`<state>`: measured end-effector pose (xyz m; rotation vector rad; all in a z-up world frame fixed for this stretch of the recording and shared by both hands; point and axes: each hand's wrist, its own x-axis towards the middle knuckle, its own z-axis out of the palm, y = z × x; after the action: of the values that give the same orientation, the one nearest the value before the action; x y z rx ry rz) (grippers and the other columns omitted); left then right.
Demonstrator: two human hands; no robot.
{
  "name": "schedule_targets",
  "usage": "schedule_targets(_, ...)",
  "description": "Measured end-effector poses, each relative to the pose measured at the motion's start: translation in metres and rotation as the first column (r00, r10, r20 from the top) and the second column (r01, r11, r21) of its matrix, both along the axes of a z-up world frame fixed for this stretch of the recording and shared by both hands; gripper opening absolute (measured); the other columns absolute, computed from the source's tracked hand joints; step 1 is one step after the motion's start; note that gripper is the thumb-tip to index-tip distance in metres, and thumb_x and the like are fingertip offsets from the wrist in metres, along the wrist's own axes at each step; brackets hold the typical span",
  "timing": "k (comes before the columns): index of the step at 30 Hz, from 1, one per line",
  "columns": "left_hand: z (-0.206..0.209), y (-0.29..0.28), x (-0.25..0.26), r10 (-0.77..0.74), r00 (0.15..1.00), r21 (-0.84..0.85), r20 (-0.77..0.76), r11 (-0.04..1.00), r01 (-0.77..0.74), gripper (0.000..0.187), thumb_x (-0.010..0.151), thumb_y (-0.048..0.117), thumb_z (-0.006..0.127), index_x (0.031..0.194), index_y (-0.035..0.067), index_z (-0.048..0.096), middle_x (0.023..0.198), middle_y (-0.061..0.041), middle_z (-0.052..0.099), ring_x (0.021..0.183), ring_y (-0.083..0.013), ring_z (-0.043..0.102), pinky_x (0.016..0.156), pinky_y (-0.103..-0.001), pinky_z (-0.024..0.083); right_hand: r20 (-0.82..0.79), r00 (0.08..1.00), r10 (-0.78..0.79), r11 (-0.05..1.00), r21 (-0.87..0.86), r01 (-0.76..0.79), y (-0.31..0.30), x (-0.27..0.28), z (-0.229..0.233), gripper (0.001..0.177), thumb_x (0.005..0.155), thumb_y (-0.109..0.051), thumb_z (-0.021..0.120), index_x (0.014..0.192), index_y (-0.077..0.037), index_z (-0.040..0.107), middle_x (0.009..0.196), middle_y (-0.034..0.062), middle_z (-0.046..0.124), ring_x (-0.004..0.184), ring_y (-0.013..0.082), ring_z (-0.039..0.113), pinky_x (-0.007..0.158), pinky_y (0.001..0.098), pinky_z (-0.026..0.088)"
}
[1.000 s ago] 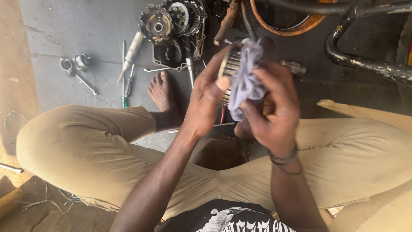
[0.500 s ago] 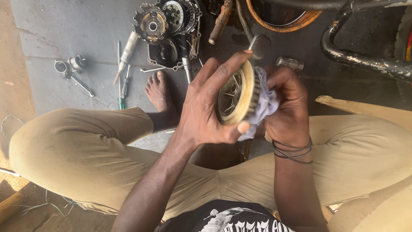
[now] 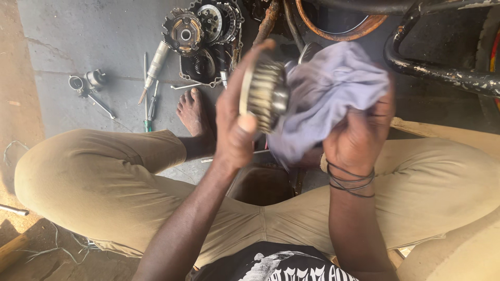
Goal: The person wipes oil from a motorcycle engine component with a cloth, reaches into the engine casing to handle internal parts, and then wipes and cleans the clutch hub before picking up a clutch plate.
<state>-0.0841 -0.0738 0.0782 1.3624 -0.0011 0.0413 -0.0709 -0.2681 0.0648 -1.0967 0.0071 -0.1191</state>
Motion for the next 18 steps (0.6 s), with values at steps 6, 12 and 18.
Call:
schedule_targets(6, 0.011, 0.002, 0.004, 0.010, 0.999, 0.221, 0.036, 0.975, -0.017, 0.116, 0.082, 0.096, 0.040, 0.156, 0.006, 0.042, 0.158, -0.017, 0.054, 0.136, -0.0242, 0.063, 0.123, -0.045, 0.054, 0.137, 0.965, 0.222, 0.795, -0.599, -0.098, 0.019, -0.019, 0.035, 0.041, 0.097, 0.001, 0.069, 0.136, -0.002, 0.055, 0.135, 0.0081, 0.060, 0.112, 0.0130, 0.064, 0.092, 0.0290, 0.056)
schedule_targets(12, 0.015, 0.000, 0.000, 0.022, 0.995, 0.329, 0.096, 0.943, -0.053, 0.106, 0.085, 0.092, 0.045, 0.147, 0.006, 0.048, 0.146, -0.018, 0.061, 0.131, -0.0318, 0.068, 0.114, -0.046, 0.059, 0.018, 0.988, 0.150, 0.865, -0.487, -0.123, 0.014, -0.010, 0.019, 0.024, 0.096, 0.003, 0.072, 0.115, -0.003, 0.059, 0.114, 0.0054, 0.065, 0.094, 0.0076, 0.061, 0.081, 0.0250, 0.051)
schedule_targets(18, 0.012, -0.001, 0.002, -0.005, 1.000, 0.065, -0.024, 0.998, 0.007, 0.116, 0.083, 0.089, 0.054, 0.157, 0.001, 0.046, 0.145, -0.016, 0.066, 0.117, -0.0225, 0.072, 0.106, -0.037, 0.060, -0.033, 0.997, 0.064, 0.971, -0.226, -0.070, 0.012, 0.001, 0.007, 0.021, 0.101, 0.004, 0.060, 0.122, 0.000, 0.058, 0.110, 0.0063, 0.065, 0.099, 0.0095, 0.060, 0.094, 0.0239, 0.051)
